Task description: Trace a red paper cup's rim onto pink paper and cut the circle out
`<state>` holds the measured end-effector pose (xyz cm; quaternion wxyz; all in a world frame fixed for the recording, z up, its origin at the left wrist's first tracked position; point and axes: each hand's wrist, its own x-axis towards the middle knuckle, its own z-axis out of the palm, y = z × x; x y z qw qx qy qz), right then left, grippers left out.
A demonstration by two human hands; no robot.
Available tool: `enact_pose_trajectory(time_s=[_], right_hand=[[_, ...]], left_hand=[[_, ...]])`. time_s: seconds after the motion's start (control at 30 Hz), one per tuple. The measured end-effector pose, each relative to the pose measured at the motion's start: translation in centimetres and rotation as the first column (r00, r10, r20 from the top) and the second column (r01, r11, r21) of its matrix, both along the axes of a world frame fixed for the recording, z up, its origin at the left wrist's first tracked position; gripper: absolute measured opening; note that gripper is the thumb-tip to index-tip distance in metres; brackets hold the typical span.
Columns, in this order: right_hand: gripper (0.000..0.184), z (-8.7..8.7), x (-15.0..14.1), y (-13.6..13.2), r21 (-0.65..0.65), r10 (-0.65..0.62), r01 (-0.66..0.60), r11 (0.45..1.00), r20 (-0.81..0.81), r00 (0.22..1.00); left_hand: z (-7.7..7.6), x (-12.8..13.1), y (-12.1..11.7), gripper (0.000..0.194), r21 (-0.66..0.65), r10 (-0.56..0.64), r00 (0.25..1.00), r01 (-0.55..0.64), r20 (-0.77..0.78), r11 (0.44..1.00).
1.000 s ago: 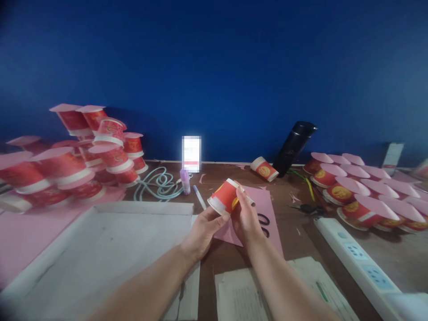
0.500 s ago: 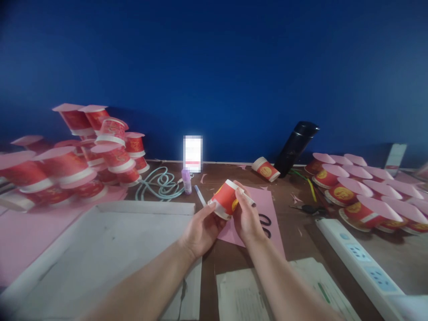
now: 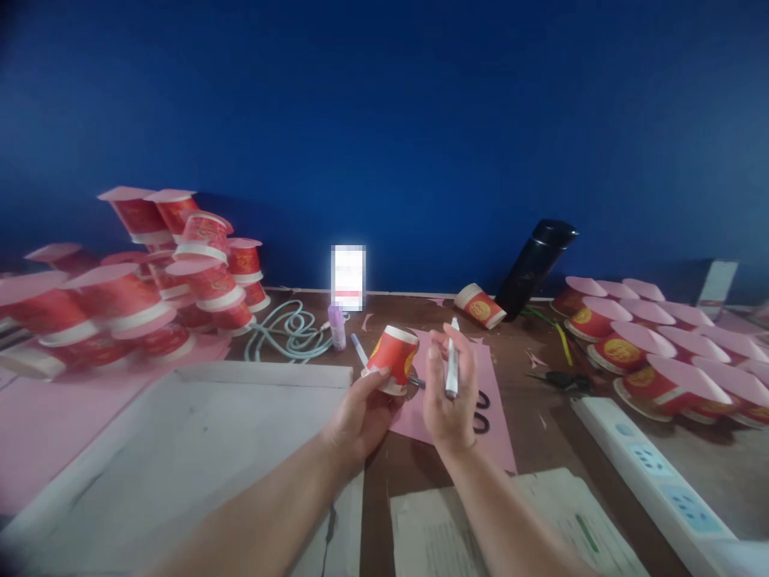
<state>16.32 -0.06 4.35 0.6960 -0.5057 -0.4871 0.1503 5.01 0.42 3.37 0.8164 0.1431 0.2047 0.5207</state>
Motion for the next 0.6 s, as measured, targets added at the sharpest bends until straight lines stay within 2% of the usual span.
enact_pose_trajectory(time_s=[0.1,0.23,0.47,0.6], right_hand=[[0.038,0.2,-0.5,-0.8,0.077,-0.062,0.044,0.996,0.244,0.968],[0.037,0.0,-0.8,-1.4,0.14,-0.046,-0.015,0.99,0.422,0.905],[0.04,-0.4,-0.5,-1.5,0.164,-0.013,-0.085,0.983,0.522,0.853],[0.044,-0.3,-0.5,-1.7,0.161,0.013,-0.119,0.98,0.543,0.84]], left_hand=[[-0.1,0.1,0.1,0.02,0.036,0.028,1.0,-0.028,-0.003,0.999],[-0.1,0.1,0.1,0.019,0.052,0.057,0.998,-0.055,-0.034,0.997],[0.0,0.1,0.0,0.023,0.133,0.049,0.999,-0.047,-0.013,0.99],[0.1,0.1,-0.1,0.024,0.137,0.048,0.998,-0.042,-0.039,0.99]])
